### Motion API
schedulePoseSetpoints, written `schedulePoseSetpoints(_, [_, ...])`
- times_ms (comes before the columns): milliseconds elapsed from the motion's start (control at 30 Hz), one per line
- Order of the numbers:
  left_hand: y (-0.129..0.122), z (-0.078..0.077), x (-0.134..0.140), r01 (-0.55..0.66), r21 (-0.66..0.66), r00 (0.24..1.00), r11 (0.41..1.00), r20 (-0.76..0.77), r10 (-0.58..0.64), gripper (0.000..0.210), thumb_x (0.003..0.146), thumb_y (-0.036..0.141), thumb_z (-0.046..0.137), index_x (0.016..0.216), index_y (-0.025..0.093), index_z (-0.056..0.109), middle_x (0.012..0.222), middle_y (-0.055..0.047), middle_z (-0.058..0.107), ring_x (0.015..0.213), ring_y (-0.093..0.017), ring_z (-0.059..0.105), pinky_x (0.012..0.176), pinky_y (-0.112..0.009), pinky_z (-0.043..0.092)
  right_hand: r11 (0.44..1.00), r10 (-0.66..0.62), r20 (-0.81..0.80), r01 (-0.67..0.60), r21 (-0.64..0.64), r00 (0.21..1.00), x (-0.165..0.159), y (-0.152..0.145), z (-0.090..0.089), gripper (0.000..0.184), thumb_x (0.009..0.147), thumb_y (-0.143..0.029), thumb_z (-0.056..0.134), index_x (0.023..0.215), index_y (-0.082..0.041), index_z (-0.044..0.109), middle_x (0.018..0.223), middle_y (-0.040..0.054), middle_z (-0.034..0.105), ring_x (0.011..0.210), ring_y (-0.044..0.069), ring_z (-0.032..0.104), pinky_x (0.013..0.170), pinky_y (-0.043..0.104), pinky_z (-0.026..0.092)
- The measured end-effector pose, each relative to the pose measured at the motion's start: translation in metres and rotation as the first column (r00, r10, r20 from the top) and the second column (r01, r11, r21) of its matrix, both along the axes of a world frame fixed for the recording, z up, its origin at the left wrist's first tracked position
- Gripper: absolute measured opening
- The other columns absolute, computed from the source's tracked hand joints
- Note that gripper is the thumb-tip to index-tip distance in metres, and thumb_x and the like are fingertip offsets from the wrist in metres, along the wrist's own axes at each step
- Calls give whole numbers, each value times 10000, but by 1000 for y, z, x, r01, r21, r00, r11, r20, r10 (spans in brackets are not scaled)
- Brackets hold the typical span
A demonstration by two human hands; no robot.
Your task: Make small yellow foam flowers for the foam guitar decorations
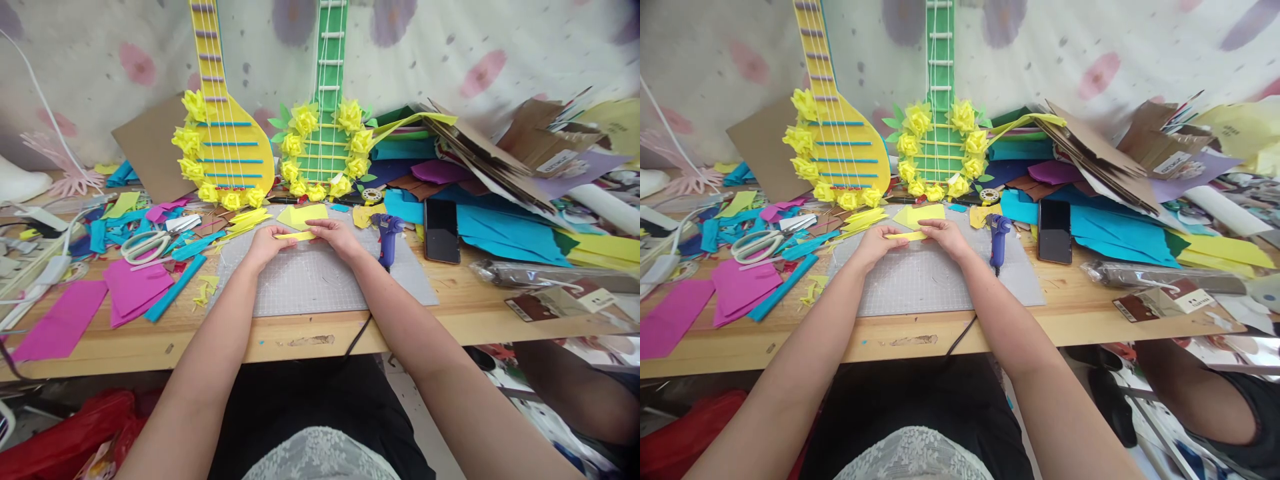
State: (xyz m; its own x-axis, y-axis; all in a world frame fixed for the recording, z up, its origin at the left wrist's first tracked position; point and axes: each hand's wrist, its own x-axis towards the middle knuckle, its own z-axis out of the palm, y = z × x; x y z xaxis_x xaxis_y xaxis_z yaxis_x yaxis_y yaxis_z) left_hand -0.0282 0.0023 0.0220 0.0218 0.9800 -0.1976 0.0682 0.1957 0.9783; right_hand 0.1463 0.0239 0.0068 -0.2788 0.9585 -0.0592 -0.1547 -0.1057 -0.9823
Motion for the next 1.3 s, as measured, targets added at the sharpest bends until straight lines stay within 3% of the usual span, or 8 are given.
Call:
schedulePoseSetpoints(167, [2,-3,-1,-20,13,999,1000,42,19,308,459,218,768,678,135,568,596,-3,645,570,-123,616,671,-306,504,999,25,-62,-24,23,998,0,-4,3,405,645,-305,681,1030,-224,586,924,21,679,800,140,629,752,331,527])
schedulePoseSetpoints(233, [3,-6,-1,-20,27,998,999,62,18,323,460,230,771,687,133,562,610,-7,645,590,-126,622,678,-306,501,999,28,-60,-26,27,998,-3,-5,1,435,601,-280,715,1009,-218,575,856,11,684,758,139,639,752,330,524])
schedulePoseSetpoints(367, [3,-5,-3,14,43,999,999,39,-15,378,455,250,781,733,133,553,650,-11,643,623,-125,621,675,-293,489,996,-85,22,85,16,996,-14,-5,-5,249,593,-242,716,789,-195,568,565,-29,623,607,138,634,704,326,520])
schedulePoseSetpoints(467, [1,0,-5,73,57,997,996,-11,-72,424,476,303,773,811,146,567,744,-21,648,688,-132,616,647,-274,482,986,-166,53,164,33,985,-18,-4,-7,201,599,-245,704,701,-196,537,542,-34,613,580,136,630,680,319,516])
schedulePoseSetpoints(567, [-2,3,-4,82,83,996,993,-25,-80,382,540,390,724,811,154,592,860,-36,638,784,-145,602,633,-264,482,986,-156,72,152,67,985,-19,-6,-7,200,598,-260,696,706,-195,541,519,-46,597,571,133,628,665,300,509])
schedulePoseSetpoints(800, [2,-8,-1,26,103,995,994,-101,-16,323,523,411,722,682,139,650,644,-13,626,622,-111,555,599,-255,464,989,-113,143,97,111,983,-22,-9,-5,196,615,-282,686,719,-189,547,536,-38,585,605,140,633,649,279,494])
schedulePoseSetpoints(1000, [4,-3,-7,-15,72,991,997,-130,24,275,536,368,725,663,135,651,614,-10,628,591,-102,557,576,-246,478,986,-157,114,149,77,981,-18,-7,-2,154,625,-226,675,696,-183,544,557,-31,603,586,123,626,644,268,496])
schedulePoseSetpoints(1300, [11,-12,-16,-92,99,973,991,-204,111,290,550,351,722,537,145,519,444,34,525,404,-67,480,471,-227,455,983,-183,92,181,26,979,-13,-5,-1,142,628,-199,674,694,-174,551,575,-23,620,577,111,624,654,266,510])
